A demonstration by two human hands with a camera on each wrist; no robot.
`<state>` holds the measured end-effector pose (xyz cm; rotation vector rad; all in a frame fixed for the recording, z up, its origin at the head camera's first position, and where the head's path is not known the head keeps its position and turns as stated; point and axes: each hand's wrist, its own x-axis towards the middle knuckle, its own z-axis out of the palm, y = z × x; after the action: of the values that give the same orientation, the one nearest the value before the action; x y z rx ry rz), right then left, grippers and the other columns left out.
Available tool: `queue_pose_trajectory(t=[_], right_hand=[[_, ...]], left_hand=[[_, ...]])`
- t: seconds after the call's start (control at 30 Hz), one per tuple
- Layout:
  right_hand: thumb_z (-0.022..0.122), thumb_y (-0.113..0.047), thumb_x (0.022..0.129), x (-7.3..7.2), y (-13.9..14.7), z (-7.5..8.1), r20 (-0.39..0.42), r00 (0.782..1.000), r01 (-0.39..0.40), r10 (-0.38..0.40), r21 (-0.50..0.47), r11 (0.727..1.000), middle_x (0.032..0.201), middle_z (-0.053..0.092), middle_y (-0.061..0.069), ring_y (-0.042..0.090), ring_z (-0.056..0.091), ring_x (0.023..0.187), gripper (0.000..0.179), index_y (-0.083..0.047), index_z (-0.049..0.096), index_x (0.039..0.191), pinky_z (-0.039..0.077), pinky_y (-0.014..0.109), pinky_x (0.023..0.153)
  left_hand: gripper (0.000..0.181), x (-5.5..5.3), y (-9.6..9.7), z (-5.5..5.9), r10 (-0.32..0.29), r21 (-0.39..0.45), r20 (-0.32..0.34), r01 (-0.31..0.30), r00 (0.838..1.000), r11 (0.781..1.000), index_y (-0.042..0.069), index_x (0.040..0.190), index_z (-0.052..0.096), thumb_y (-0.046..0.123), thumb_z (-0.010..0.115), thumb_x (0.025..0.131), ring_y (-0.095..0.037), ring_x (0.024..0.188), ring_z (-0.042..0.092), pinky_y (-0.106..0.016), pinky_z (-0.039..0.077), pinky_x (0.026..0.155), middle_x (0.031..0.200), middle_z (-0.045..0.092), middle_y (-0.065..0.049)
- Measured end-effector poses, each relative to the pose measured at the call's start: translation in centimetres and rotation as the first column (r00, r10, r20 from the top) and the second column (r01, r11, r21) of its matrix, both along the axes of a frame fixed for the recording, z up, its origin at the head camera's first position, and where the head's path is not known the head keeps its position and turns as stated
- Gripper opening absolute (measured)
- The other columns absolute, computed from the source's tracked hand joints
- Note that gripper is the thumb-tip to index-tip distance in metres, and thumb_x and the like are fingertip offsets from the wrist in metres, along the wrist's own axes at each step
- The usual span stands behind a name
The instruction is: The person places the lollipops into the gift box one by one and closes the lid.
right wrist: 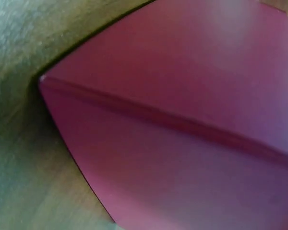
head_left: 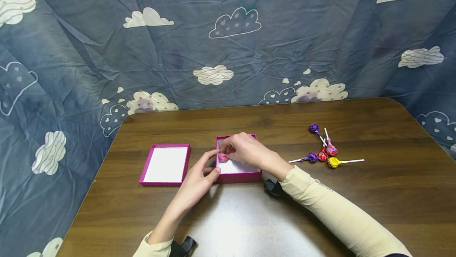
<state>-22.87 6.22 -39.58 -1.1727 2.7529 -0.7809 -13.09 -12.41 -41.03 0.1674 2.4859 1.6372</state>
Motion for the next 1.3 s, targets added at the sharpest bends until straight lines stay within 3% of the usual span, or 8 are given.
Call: queue_pose_trajectory(t=[0.13,0.43,0.87,1.3], right_hand=[[0.072,0.002,0.080,0.2,0.4,0.7,0.020,1.000,0.009,-0.009,-0.037,0.999,0.078,0.068,-0.003,0.009,0.058,0.071,0.019,-0.012,0.074,0.093,0.046,0.028,0.066],[0.069,-0.007,0.088,1.4,2.8,3.4,0.168,0.986,0.005,0.025,-0.179,0.984,0.088,0.069,-0.008,0.010,0.060,0.077,0.018,-0.015,0.074,0.104,0.048,0.031,0.066],[0.071,-0.009,0.088,3.0,6.1,6.3,0.171,0.985,0.062,-0.027,-0.203,0.977,0.086,0.066,-0.010,0.009,0.062,0.079,0.022,-0.017,0.071,0.109,0.052,0.030,0.069],[0.076,-0.013,0.086,3.8,10.7,7.3,0.132,0.984,0.144,-0.121,-0.185,0.972,0.098,0.069,-0.009,0.009,0.064,0.085,0.025,-0.020,0.072,0.109,0.052,0.031,0.072]], left_hand=[[0.051,-0.1,0.0,-0.1,-0.001,-0.002,-0.005,0.001,1.000,1.000,0.026,0.143,0.048,0.019,0.061,0.094,-0.025,0.108,0.063,-0.041,0.051,0.078,0.137,0.055,-0.010],[0.051,-0.1,0.0,-0.2,-0.002,-0.018,-0.009,0.001,1.000,1.000,0.025,0.143,0.048,0.020,0.061,0.094,-0.027,0.110,0.062,-0.045,0.051,0.081,0.143,0.051,-0.008],[0.052,-0.1,0.0,0.0,0.003,-0.025,-0.008,-0.003,1.000,1.000,0.024,0.144,0.048,0.018,0.060,0.094,-0.027,0.110,0.062,-0.043,0.052,0.080,0.142,0.051,-0.009],[0.052,0.0,0.0,-0.1,0.004,-0.018,-0.013,-0.004,1.000,1.000,0.024,0.144,0.048,0.019,0.061,0.094,-0.030,0.112,0.060,-0.044,0.052,0.082,0.142,0.050,-0.008]])
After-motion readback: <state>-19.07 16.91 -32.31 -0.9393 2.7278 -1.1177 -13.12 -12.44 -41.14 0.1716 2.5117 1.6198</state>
